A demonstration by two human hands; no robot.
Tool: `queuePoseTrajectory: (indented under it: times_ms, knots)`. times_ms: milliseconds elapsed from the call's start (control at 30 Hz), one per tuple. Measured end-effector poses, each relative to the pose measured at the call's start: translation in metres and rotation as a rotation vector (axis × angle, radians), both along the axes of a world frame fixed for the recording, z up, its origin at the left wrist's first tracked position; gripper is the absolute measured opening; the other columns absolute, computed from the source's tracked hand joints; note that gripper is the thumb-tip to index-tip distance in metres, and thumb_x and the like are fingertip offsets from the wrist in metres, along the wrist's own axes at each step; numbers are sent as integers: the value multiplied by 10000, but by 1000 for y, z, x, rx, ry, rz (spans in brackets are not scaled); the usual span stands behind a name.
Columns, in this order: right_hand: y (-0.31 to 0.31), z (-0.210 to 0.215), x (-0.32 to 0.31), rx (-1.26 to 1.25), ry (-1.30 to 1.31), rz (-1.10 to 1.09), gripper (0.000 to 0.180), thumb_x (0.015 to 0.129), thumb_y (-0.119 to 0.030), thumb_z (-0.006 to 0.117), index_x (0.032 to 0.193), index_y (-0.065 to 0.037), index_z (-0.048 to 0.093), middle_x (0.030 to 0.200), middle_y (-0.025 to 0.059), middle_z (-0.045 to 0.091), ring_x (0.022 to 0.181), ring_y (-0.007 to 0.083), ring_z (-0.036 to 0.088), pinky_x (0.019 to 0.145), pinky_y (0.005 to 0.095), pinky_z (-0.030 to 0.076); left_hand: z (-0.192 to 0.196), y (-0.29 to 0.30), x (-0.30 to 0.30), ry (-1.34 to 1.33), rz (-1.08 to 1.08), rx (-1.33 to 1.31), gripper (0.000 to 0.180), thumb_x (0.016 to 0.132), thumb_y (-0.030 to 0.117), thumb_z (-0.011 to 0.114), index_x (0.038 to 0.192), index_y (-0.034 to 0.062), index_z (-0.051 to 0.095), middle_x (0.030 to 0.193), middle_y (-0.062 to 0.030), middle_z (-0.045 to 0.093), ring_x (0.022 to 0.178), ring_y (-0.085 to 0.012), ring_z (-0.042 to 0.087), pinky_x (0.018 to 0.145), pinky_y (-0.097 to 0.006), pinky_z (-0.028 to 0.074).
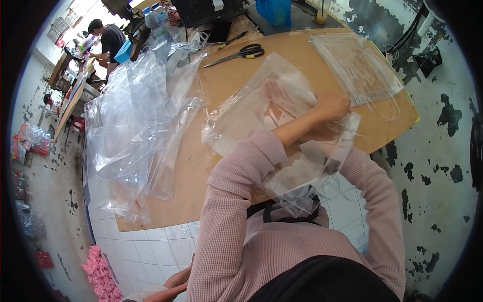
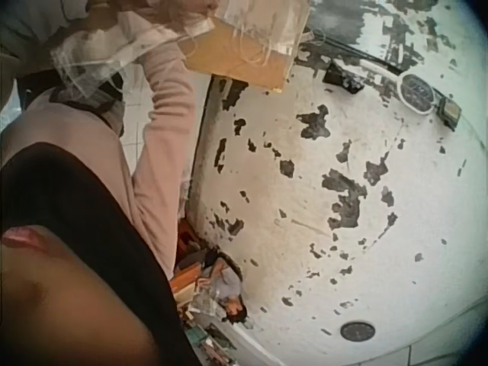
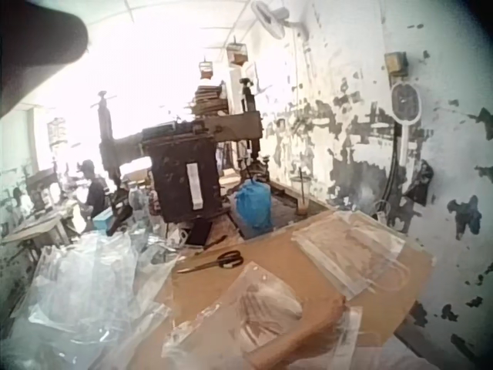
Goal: The person places clear plastic bags onto a table, trims their edges using scissors, and unfolds, flattens, and smooths the plastic bags by hand.
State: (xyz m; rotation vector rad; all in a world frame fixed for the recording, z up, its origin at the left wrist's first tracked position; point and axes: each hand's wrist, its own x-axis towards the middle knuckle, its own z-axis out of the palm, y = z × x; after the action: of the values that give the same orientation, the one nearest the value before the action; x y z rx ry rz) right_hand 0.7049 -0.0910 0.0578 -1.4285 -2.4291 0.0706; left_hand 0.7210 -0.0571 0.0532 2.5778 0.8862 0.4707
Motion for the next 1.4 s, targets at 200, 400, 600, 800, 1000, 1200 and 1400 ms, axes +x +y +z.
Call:
queuePoseTrajectory:
  times_ms: [200,400,600,800,1000,1200,1400]
  knots:
    - [60,-12,-55,38,56,-12,571,804,-371,534,1222,3,426,1316,198,374,1230,339,329,1033,444,219,4,9,7,-13,6,35,219,778,329,569,905,174,656,824,-85,646,811,-285,614,738,-496,395]
    - [61,-18,-62,2,85,4,568,802,-372,536,1223,-7,430,1315,197,376,1221,336,341,1027,444,228,-12,9,-5,-73,-30,81,153,744,301,600,804,169,649,743,-50,635,744,-244,613,701,-470,346]
    - [51,-19,-50,-24,125,-1,565,799,-374,538,1224,-16,435,1315,196,378,1211,333,354,1021,444,238,-15,5,-5,-76,-41,129,132,752,270,601,766,147,647,711,-57,629,717,-240,602,719,-453,331]
    - [46,-14,-46,-32,140,8,562,797,-375,539,1225,-26,439,1315,196,380,1202,331,367,1014,443,247,-16,12,-6,-175,-57,171,170,791,259,574,778,107,648,694,-85,623,736,-267,584,761,-456,346]
    - [45,-16,-38,-40,133,1,559,794,-376,541,1226,-35,444,1314,195,382,1193,328,380,1008,443,256,-21,16,0,-183,-123,136,191,793,269,572,799,88,632,719,-92,626,767,-278,581,760,-483,350]
    - [38,-19,-47,-53,132,37,557,792,-378,543,1228,-45,448,1314,195,384,1183,325,393,1002,443,266,-22,30,-16,55,-227,117,270,800,256,546,966,44,557,862,-181,595,904,-347,541,788,-525,335]
    - [38,-23,-48,-65,122,27,554,789,-379,545,1229,-54,452,1313,194,386,1174,322,406,996,443,275,3,37,-61,-5,-216,263,470,842,387,487,1221,113,437,1254,-185,392,1198,-340,336,938,-630,198]
